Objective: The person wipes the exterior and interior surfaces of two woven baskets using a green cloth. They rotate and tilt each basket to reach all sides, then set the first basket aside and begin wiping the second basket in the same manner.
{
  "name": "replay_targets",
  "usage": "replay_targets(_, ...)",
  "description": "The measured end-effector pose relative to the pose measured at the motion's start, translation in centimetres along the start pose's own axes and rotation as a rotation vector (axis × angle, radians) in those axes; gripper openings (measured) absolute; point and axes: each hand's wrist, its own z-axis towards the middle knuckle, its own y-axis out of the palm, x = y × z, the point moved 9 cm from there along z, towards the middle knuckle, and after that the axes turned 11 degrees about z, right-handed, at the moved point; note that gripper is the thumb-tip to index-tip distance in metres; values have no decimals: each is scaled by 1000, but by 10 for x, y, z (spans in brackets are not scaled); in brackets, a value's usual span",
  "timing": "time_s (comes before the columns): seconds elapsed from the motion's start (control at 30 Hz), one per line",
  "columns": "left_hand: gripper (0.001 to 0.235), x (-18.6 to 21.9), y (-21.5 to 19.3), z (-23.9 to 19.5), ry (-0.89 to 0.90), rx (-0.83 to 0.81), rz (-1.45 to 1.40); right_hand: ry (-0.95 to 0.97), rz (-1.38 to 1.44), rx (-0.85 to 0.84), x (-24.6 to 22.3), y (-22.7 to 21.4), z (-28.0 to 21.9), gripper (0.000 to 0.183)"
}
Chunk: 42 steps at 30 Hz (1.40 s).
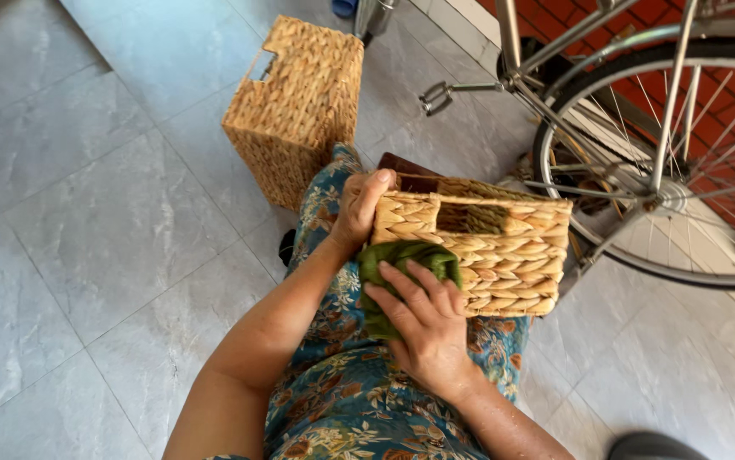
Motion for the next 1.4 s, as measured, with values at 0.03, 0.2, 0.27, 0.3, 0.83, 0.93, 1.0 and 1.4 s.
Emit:
replay_targets(0.03,45,1,-2,0,3,3,7,-33,28,-46,-5,5,6,72)
replay_targets(0.2,47,2,1,-1,78,-28,104,-82,-13,-9,9,-13,-4,67)
replay_targets(0.27,47,2,1,1,133,-26,156,-34,-95,7,30,-25,-21,69)
replay_targets(0.3,47,0,2,2,143,-25,165,3,-149,17,43,-31,-31,71)
replay_targets(0.83,50,4,-2,-6,153,26,153,280,-214,422,89,-49,-92,48)
replay_targets(0.93,50,1,-1,1,127,12,135,186,-99,372,63,-42,-58,51)
replay_targets(1.0,48,0,-1,1,117,20,171,55,6,227,40,-30,-33,59)
replay_targets(1.4,47,8,-3,-4,56,10,254,-152,38,-18,7,-8,-12,64)
